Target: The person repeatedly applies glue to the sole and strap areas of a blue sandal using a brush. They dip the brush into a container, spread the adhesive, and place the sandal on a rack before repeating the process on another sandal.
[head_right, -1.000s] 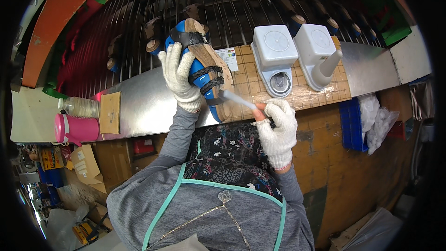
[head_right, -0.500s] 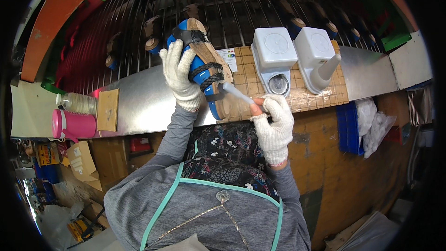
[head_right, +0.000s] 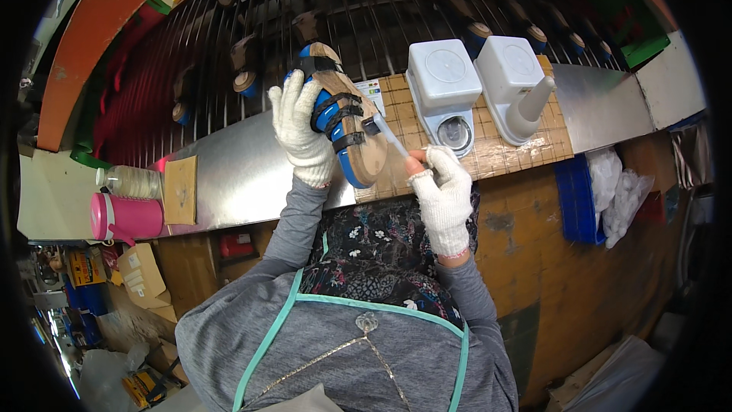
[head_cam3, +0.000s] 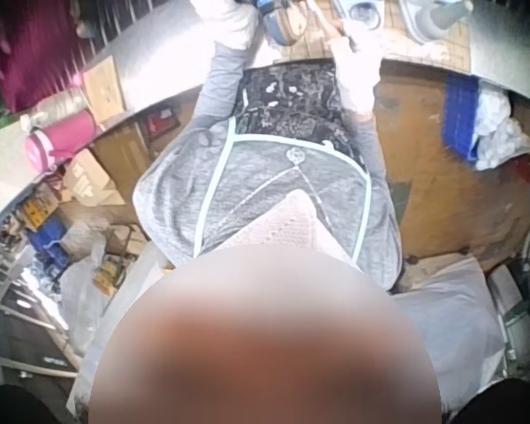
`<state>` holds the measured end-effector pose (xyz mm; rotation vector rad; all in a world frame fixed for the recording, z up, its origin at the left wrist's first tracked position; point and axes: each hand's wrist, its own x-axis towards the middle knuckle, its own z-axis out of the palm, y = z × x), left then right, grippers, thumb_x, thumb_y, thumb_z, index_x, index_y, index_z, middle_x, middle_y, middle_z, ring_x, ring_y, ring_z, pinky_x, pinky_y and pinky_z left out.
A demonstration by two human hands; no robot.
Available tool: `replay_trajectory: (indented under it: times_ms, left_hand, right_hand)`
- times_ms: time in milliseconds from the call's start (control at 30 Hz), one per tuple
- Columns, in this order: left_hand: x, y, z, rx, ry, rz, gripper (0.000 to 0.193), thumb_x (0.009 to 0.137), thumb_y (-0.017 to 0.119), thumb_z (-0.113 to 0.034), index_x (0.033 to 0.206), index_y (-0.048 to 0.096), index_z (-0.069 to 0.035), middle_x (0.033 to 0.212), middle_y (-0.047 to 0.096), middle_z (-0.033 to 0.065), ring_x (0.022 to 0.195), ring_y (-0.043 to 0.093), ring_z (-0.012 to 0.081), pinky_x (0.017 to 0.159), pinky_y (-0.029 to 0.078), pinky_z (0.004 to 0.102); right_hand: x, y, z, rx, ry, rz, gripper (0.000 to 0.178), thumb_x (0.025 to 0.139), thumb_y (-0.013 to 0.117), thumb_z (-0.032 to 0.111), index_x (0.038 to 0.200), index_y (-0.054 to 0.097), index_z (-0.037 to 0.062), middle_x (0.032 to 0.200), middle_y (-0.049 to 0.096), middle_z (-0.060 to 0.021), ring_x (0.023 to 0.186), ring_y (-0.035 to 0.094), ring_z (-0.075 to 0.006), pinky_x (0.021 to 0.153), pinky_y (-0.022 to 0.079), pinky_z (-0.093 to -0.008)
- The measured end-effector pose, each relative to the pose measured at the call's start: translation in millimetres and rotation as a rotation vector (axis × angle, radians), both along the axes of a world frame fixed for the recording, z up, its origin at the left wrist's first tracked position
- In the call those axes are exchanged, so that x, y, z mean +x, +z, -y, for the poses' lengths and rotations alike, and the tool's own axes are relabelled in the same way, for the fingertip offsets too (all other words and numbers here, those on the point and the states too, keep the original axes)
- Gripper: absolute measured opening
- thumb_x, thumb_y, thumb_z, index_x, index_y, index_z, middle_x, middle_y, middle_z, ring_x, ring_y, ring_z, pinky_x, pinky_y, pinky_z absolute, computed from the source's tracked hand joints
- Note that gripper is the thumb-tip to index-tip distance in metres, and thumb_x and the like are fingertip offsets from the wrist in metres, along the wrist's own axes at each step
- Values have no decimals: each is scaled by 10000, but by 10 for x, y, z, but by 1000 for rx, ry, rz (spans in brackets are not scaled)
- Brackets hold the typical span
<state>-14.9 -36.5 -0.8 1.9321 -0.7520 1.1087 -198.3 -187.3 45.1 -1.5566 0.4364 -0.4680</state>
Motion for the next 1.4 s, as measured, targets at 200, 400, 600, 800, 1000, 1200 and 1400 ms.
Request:
replay_trajectory:
  times_ms: [200,400,600,800,1000,1200,1400]
  left_hand:
    - [4,-12,-7,-19,0,-7,681,614,897,-163,1259,681,-144,1364,620,199,1276,581,421,1141,343,617]
    - [-8,9,21,-3,20,0,651,623,884,-144,1244,687,-134,1337,629,224,1259,589,436,1132,352,613]
    - [-32,61,3,10,14,12,650,619,869,-128,1243,687,-152,1330,630,223,1247,594,433,1133,348,613]
    - [14,66,-41,37,32,59,644,616,855,-119,1238,687,-153,1332,631,219,1250,592,427,1135,346,612]
    - [33,97,-30,4,17,51,619,622,844,-112,1221,694,-157,1301,647,225,1216,615,430,1139,336,616]
    - [47,153,-32,11,29,17,630,590,866,-102,1198,704,-145,1254,672,222,1171,647,412,1129,344,611]
    - [-28,309,23,50,22,-152,620,594,877,-105,1189,703,-127,1237,684,198,1156,651,394,1129,345,595]
  right_hand:
    - [-200,44,-34,227,119,-61,215,949,687,159,984,688,-53,802,545,25,733,488,-52,656,396,-221]
    - [-294,99,-107,146,47,-109,210,949,700,141,982,685,-66,838,559,1,754,498,-74,671,417,-250]
    - [-223,160,-74,-306,-28,-58,198,913,744,144,962,700,-43,865,591,-72,751,534,-133,676,432,-276]
    - [-137,214,-64,-761,-191,28,201,895,762,145,955,705,-39,918,622,-85,748,559,-160,677,446,-281]
    - [-47,200,-19,-434,-74,52,195,899,755,122,989,719,-46,948,604,-70,751,546,-110,670,452,-256]
    - [-47,117,22,-350,8,75,191,899,744,100,1002,716,-59,938,611,-72,781,548,-103,680,452,-248]
    - [-15,151,43,-310,5,104,171,887,742,72,993,719,-60,940,617,-69,806,564,-123,708,463,-262]
